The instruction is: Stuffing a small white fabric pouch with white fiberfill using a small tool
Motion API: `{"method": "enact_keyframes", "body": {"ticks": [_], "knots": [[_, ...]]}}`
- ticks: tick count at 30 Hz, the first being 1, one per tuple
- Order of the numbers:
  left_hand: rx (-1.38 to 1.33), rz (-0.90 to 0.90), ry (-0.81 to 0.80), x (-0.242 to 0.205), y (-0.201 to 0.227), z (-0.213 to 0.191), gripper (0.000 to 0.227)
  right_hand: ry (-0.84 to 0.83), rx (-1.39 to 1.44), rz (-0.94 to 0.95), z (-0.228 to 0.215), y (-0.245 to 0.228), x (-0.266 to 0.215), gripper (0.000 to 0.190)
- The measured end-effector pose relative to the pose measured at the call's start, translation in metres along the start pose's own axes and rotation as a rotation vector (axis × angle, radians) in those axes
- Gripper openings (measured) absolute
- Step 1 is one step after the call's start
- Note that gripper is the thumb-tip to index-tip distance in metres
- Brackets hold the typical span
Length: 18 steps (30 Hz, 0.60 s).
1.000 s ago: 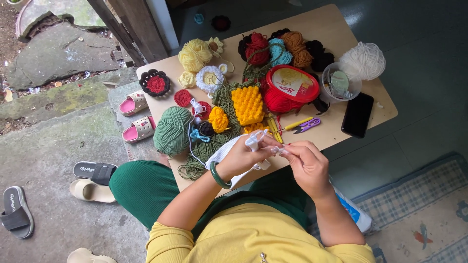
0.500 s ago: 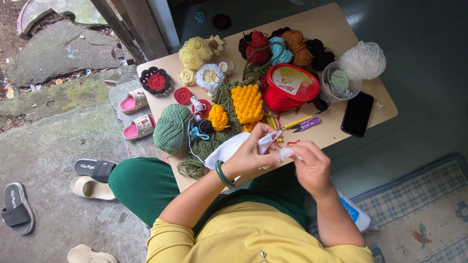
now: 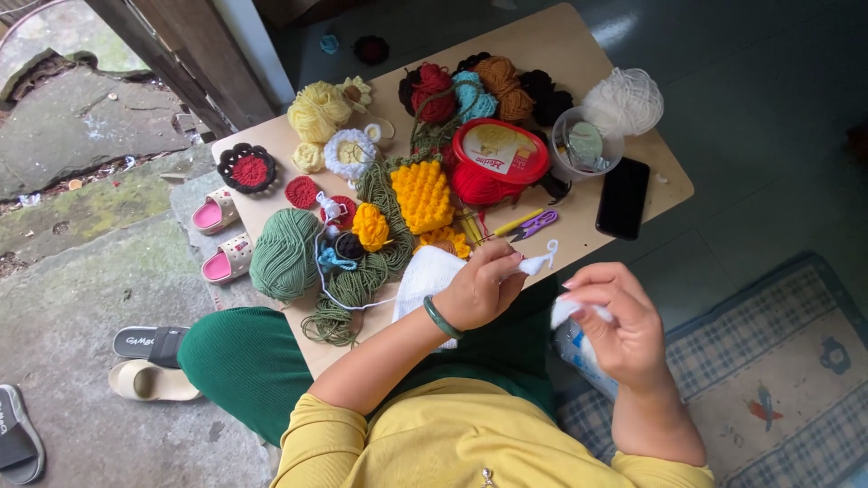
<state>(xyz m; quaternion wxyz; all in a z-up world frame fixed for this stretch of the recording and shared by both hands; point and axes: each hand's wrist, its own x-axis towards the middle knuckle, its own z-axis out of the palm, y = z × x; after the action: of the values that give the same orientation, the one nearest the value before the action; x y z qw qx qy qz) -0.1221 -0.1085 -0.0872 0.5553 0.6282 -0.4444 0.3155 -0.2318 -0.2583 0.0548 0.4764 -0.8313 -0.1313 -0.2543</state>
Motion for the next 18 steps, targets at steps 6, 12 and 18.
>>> {"method": "enact_keyframes", "body": {"ticks": [6, 12, 18], "knots": [[-0.276, 0.1, 0.258, 0.06, 0.03, -0.049, 0.038, -0.066, 0.081, -0.029, -0.01, -0.003, -0.009, 0.018], [-0.396, 0.055, -0.063, 0.119, 0.046, -0.11, 0.034, -0.361, -0.064, -0.027, 0.045, -0.02, -0.016, 0.023], [0.025, 0.299, -0.265, 0.153, 0.07, -0.123, 0.007, -0.339, -0.514, -0.063, 0.096, 0.03, -0.033, 0.019]]}}
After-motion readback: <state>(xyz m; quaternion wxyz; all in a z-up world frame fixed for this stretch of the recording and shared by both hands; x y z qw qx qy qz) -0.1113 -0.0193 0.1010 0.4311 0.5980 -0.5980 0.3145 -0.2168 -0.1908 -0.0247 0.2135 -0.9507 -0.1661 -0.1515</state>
